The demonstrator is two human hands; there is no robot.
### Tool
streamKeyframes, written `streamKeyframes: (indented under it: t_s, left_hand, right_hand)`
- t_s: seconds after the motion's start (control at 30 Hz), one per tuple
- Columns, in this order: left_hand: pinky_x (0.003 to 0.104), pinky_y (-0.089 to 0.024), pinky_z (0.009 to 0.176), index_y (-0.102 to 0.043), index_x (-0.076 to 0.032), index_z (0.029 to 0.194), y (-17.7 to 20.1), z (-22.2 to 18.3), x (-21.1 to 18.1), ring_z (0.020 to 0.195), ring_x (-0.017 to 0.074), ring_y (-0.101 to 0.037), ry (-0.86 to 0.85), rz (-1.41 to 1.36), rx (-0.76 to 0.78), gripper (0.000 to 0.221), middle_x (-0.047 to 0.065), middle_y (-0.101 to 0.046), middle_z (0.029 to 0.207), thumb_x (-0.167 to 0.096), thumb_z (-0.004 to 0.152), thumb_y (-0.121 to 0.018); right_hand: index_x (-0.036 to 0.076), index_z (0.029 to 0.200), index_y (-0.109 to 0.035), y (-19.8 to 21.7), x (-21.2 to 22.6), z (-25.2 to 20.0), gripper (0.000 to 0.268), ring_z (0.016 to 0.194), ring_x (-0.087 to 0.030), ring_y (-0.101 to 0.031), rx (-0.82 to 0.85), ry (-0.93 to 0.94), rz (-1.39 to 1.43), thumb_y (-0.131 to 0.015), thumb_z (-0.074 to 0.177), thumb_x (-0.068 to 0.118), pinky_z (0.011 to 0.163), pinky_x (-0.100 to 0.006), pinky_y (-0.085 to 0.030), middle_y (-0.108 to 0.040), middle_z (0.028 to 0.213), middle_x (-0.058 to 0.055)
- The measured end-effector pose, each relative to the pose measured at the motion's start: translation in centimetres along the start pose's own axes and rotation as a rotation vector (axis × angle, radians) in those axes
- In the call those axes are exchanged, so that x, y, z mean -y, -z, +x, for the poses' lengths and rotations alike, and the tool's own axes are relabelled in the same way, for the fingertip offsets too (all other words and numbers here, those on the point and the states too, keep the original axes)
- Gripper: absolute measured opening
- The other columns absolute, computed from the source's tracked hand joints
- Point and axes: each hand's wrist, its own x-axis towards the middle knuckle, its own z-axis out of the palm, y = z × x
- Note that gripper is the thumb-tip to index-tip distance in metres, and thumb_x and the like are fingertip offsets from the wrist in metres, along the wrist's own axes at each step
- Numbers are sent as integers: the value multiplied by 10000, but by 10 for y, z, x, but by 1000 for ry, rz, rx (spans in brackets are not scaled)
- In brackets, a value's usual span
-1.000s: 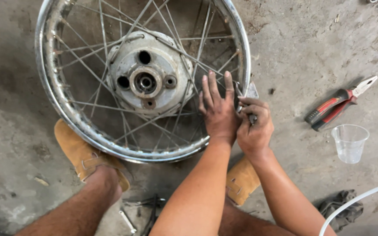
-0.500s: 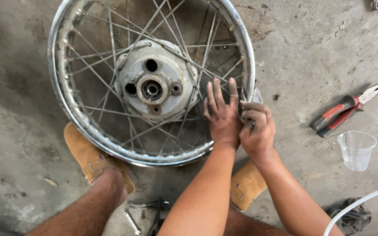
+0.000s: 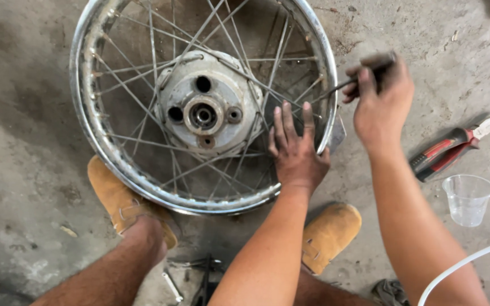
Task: Using a small tool to pry or clean the rim and spoke area of a motorcycle wheel
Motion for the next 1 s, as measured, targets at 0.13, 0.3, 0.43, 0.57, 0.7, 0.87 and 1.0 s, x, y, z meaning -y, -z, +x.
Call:
streamKeyframes:
  t_s: [0.13,0.3,0.43,0.57,0.7,0.87,1.0]
  left_hand:
    - [590,-246,1232,-286,-207,1617,5,0,-2,1609,389,-173,19,-90,-52,1156,221,-202,1707,-324,620,-860]
    - [608,-301,1222,-293,-205,1616,1,-1,-1,1604,399,-209,-16,-75,-118,1199,218,-220,1704,-354,583,-884]
    - [582,-307,1218,-272,-229,1630,-23,0,5,1601,379,-230,-21,-23,-187,1154,206,-249,1702,-428,639,-830]
    - [558,-311,1215,-279,-237,1625,-21,0,3,1596,369,-243,-22,46,-204,1129,206,-260,1699,-421,659,-834]
    - [597,-247,1239,-274,-221,1619,3,-1,-3,1618,381,-156,22,-94,-61,1104,209,-195,1716,-354,664,-811]
    - [584,-234,1248,-261,-215,1625,8,1,-7,1619,388,-156,38,-70,-35,1078,219,-189,1716,-376,708,-805]
    - [588,-235,1241,-238,-211,1633,7,3,-8,1611,405,-151,54,-53,-24,1191,234,-182,1709,-367,636,-870]
  right_hand:
    - [-55,1069,-528,-15,-13,-65,142,644,-290,-724,-147,164,-170,-567,1056,-190,541,-369,-564,-735,895,-209]
    - [63,986,-565,-29,-24,-111,189,788,-350,-758,-257,273,-314,-631,1009,-113,710,-413,-605,-770,968,-134]
    - [103,945,-610,-35,-47,-123,154,851,-318,-765,-279,309,-329,-724,1016,28,744,-381,-587,-797,1020,-82]
    - [92,933,-621,-31,-42,-116,151,849,-374,-750,-261,300,-363,-737,1020,49,737,-426,-579,-795,984,-106]
    - [23,1069,-569,-13,-28,-59,88,812,-424,-729,-145,176,-411,-649,1085,-10,713,-523,-554,-745,927,-182]
    - [-99,1183,-625,-5,-32,-8,151,702,-203,-680,28,44,-64,-629,1045,-160,600,-292,-583,-727,954,-213]
    - [-73,1136,-572,-3,-14,-49,132,757,-298,-744,-182,153,-47,-557,1070,-186,652,-377,-622,-730,977,-247]
